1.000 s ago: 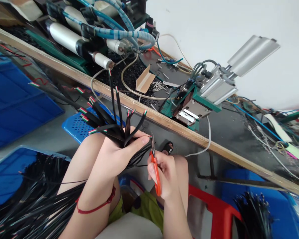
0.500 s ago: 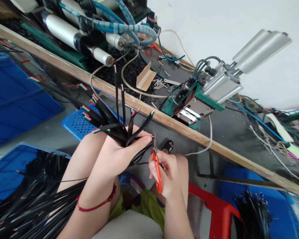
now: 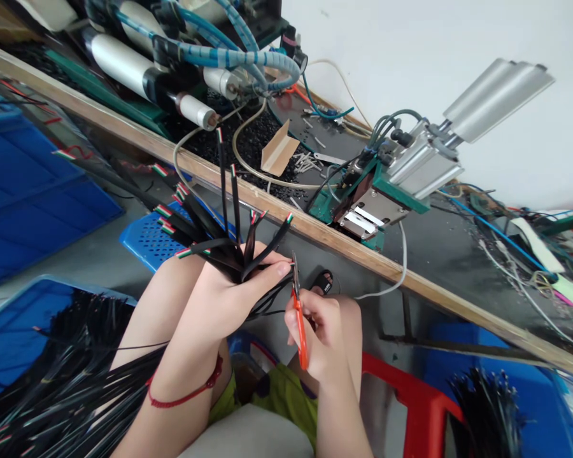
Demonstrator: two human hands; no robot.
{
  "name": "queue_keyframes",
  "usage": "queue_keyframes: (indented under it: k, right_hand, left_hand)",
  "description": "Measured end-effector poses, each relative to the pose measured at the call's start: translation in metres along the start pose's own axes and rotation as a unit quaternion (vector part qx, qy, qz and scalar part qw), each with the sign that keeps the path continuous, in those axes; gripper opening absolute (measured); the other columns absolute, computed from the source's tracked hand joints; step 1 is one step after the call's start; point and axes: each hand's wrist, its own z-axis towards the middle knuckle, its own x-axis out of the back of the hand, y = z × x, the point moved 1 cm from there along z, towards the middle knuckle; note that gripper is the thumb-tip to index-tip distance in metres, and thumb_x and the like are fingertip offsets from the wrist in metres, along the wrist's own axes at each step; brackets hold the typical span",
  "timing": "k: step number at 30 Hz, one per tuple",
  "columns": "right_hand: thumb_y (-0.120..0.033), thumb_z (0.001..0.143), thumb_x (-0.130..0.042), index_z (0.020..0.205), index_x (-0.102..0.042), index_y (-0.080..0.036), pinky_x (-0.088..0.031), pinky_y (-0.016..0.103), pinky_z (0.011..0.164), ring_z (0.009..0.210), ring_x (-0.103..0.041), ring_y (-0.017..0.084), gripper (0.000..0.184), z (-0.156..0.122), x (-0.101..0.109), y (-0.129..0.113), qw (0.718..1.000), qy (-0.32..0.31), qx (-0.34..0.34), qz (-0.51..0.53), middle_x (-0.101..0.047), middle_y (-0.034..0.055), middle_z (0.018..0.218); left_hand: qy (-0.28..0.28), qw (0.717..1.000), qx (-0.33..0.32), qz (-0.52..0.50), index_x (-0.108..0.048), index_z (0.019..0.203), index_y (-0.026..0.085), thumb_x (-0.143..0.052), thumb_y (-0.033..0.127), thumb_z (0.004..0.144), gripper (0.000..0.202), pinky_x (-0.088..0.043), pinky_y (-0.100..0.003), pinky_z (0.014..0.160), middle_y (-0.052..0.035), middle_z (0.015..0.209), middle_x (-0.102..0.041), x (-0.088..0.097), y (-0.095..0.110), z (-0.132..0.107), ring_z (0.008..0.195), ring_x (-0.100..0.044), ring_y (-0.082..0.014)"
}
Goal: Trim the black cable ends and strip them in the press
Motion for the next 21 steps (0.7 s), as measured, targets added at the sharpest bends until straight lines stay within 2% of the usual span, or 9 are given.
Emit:
queue_keyframes:
  k: [10, 15, 17, 18, 19, 21]
  right_hand:
    - [-0.063, 0.109, -0.074, 0.068, -0.063, -0.02, -0.035, 0.019, 0.042, 0.039, -0.051, 0.01, 0.06, 0.0, -0.001, -0.002, 1.0, 0.005, 0.007, -0.016, -0.056, -0.0024, 0.047]
    - [-0.058, 0.11, -0.074, 0.068, -0.066, -0.02, -0.038, 0.021, 0.042, 0.038, -0.054, 0.012, 0.057, -0.01, -0.001, 0.005, 0.997, 0.051, -0.001, -0.059, -0.059, -0.0014, 0.048]
    - [-0.059, 0.107, -0.076, 0.07, -0.073, -0.02, -0.038, 0.023, 0.043, 0.04, -0.055, 0.013, 0.054, -0.014, 0.015, 0.002, 0.987, 0.117, 0.008, -0.115, -0.061, -0.0001, 0.05]
    - [-0.061, 0.105, -0.079, 0.071, -0.076, -0.02, -0.038, 0.024, 0.043, 0.042, -0.055, 0.013, 0.053, -0.014, 0.031, -0.001, 0.975, 0.164, 0.011, -0.149, -0.062, 0.0006, 0.051]
    - [-0.063, 0.101, -0.082, 0.072, -0.079, -0.02, -0.039, 0.026, 0.045, 0.044, -0.055, 0.014, 0.052, -0.012, 0.051, -0.004, 0.958, 0.217, 0.008, -0.189, -0.062, 0.0013, 0.052]
    - [-0.063, 0.089, -0.092, 0.074, -0.084, -0.02, -0.043, 0.031, 0.048, 0.047, -0.059, 0.018, 0.047, -0.004, 0.107, -0.012, 0.903, 0.32, -0.011, -0.286, -0.066, 0.0044, 0.056]
  left_hand:
    - [0.0, 1.0, 0.006, -0.003, -0.079, 0.074, 0.021, -0.085, 0.022, 0.09, 0.017, -0.058, -0.027, 0.053, -0.0008, 0.071, -0.077, 0.001, -0.001, 0.0, 0.056, -0.067, -0.0152]
    - [-0.003, 1.0, 0.004, -0.008, -0.079, 0.071, 0.021, -0.085, 0.02, 0.092, 0.021, -0.057, -0.028, 0.052, -0.0015, 0.069, -0.077, 0.001, 0.0, 0.001, 0.053, -0.067, -0.0154]
    - [0.006, 1.0, -0.001, -0.018, -0.079, 0.071, 0.021, -0.084, 0.019, 0.092, 0.022, -0.055, -0.027, 0.049, -0.0008, 0.065, -0.075, 0.002, 0.002, 0.002, 0.05, -0.065, -0.0146]
    - [0.012, 1.0, -0.004, -0.025, -0.079, 0.071, 0.021, -0.084, 0.018, 0.092, 0.022, -0.054, -0.026, 0.048, -0.0001, 0.062, -0.074, 0.002, 0.003, 0.002, 0.049, -0.064, -0.0142]
    - [0.018, 0.999, -0.007, -0.033, -0.08, 0.072, 0.021, -0.085, 0.018, 0.092, 0.021, -0.054, -0.026, 0.049, 0.0006, 0.06, -0.072, 0.003, 0.005, 0.003, 0.049, -0.065, -0.0142]
    - [0.028, 0.998, -0.009, -0.051, -0.08, 0.076, 0.02, -0.085, 0.018, 0.093, 0.017, -0.056, -0.025, 0.051, 0.0009, 0.06, -0.073, 0.004, 0.006, 0.003, 0.053, -0.069, -0.0152]
